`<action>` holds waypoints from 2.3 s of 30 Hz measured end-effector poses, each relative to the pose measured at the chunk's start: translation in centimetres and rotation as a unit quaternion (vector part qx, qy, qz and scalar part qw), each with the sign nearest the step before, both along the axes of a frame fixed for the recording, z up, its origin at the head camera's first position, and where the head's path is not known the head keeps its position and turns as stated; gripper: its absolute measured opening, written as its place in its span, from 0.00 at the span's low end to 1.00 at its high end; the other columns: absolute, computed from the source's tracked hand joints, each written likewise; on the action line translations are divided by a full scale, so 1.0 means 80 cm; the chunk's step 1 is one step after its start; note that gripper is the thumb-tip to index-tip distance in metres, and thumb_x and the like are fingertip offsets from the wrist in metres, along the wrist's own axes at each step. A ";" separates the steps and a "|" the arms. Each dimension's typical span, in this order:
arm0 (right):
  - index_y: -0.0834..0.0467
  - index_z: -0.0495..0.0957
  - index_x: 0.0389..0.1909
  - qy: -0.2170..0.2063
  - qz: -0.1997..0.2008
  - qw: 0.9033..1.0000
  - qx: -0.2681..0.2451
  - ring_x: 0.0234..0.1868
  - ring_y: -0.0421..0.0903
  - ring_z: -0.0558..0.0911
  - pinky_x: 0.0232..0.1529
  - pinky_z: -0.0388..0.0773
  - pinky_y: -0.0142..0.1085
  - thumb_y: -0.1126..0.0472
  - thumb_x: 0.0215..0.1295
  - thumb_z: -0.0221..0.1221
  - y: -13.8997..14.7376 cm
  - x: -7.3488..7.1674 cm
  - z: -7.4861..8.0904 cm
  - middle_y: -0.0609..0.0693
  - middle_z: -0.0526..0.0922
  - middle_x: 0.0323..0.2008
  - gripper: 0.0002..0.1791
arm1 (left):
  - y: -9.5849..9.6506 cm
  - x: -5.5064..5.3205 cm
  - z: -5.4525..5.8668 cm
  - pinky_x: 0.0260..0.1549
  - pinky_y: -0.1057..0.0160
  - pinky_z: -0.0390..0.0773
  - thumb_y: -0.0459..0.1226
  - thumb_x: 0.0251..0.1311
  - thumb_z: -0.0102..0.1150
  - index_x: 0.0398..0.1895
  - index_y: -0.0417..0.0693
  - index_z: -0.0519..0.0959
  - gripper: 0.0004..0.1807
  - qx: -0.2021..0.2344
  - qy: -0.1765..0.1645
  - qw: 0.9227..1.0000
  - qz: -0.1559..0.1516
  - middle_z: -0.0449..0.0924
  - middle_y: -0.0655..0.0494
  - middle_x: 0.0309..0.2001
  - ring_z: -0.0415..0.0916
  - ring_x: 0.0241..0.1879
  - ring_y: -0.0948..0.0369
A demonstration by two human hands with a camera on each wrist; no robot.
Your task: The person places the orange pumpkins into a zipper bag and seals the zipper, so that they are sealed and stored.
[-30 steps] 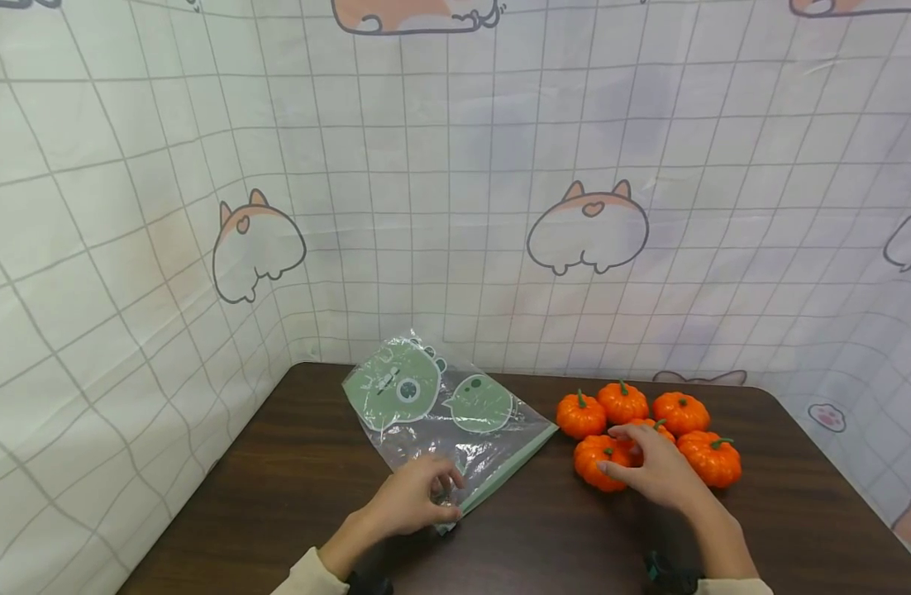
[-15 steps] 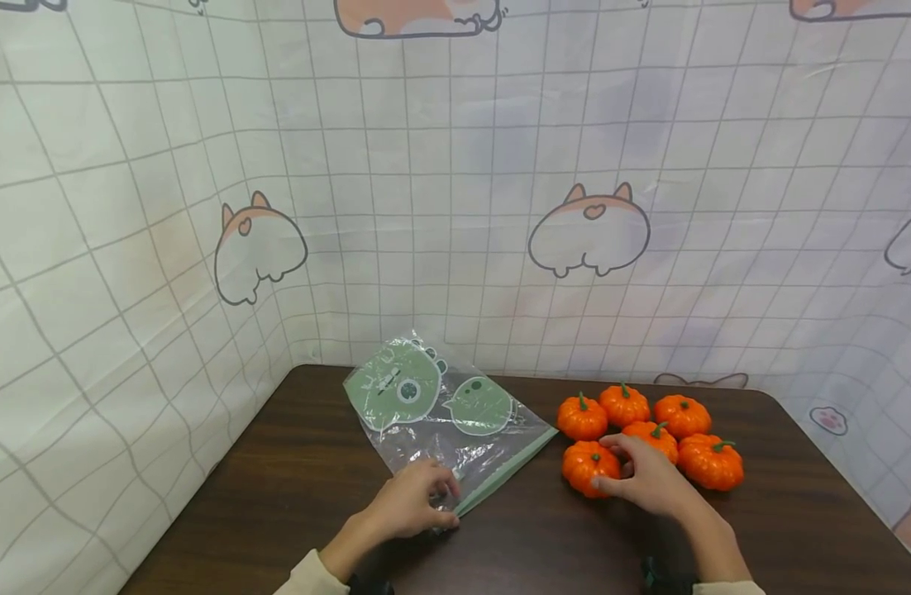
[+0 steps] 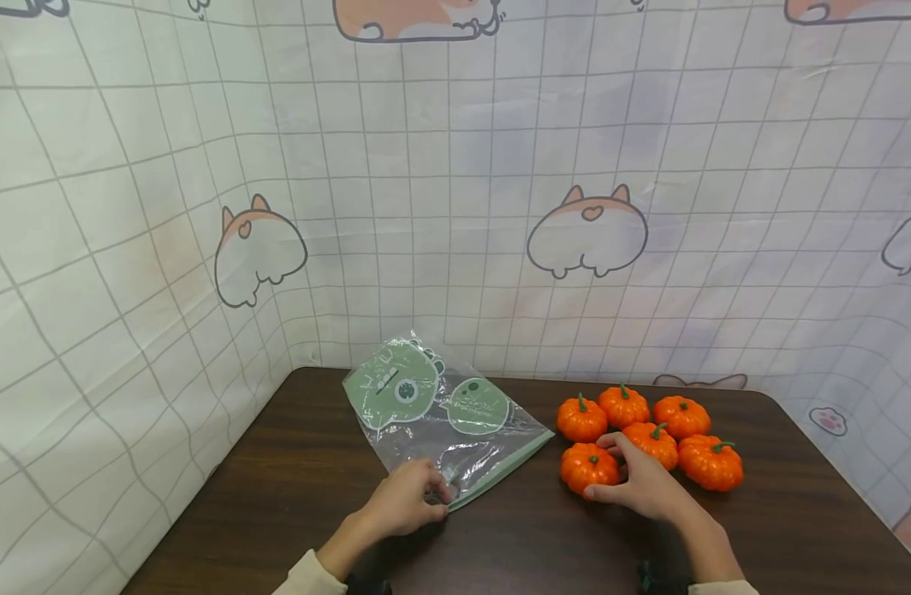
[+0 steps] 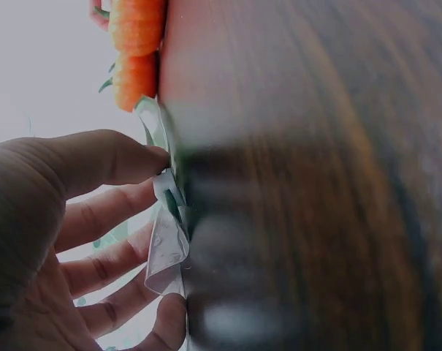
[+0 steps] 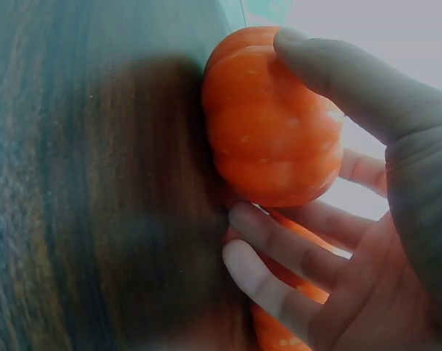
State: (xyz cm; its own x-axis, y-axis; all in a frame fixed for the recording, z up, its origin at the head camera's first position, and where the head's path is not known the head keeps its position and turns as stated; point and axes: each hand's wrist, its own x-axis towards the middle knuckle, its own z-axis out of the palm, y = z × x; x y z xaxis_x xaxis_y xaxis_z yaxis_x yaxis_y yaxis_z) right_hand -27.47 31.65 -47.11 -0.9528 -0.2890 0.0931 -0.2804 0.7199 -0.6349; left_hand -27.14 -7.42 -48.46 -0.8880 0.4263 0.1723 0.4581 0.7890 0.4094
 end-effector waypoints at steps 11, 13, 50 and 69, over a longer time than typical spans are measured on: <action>0.57 0.64 0.64 -0.003 -0.002 1.000 0.003 0.59 0.62 0.78 0.52 0.80 0.54 0.46 0.60 0.72 0.000 0.002 -0.003 0.64 0.77 0.59 0.39 | -0.002 -0.003 -0.004 0.32 0.62 0.77 0.44 0.49 0.74 0.22 0.65 0.87 0.04 -0.011 0.039 0.999 0.010 0.76 0.71 0.29 0.77 0.33 0.67; 0.57 0.63 0.64 -0.003 -0.001 1.000 0.004 0.60 0.63 0.78 0.53 0.79 0.56 0.46 0.60 0.71 0.000 0.003 -0.003 0.65 0.77 0.60 0.39 | -0.003 -0.004 -0.003 0.32 0.61 0.77 0.43 0.49 0.73 0.21 0.64 0.87 0.04 -0.009 0.044 0.999 0.010 0.77 0.71 0.30 0.78 0.34 0.66; 0.55 0.63 0.64 -0.011 -0.002 1.000 0.006 0.66 0.69 0.74 0.57 0.75 0.64 0.43 0.61 0.70 -0.002 0.003 -0.001 0.66 0.75 0.63 0.39 | -0.012 -0.010 0.009 0.21 0.64 0.68 0.36 0.52 0.69 0.24 0.60 0.76 0.10 0.111 0.133 0.976 0.132 0.79 0.65 0.24 0.74 0.24 0.66; 0.56 0.62 0.64 -0.013 0.005 1.000 0.010 0.64 0.68 0.75 0.56 0.76 0.63 0.45 0.62 0.70 -0.001 0.003 0.001 0.67 0.76 0.62 0.39 | -0.012 -0.016 0.015 0.26 0.66 0.74 0.32 0.49 0.72 0.23 0.56 0.80 0.10 0.174 0.228 0.949 0.133 0.80 0.64 0.23 0.74 0.24 0.68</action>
State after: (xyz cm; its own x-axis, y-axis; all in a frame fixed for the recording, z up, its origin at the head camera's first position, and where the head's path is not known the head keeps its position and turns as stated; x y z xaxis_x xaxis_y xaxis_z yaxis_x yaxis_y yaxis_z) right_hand -27.21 31.56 -46.99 -0.9518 -0.3002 0.0632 -0.2717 0.7291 -0.6281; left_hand -28.41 -8.37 -47.26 -0.7549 0.0448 0.6543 0.4545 0.7550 0.4727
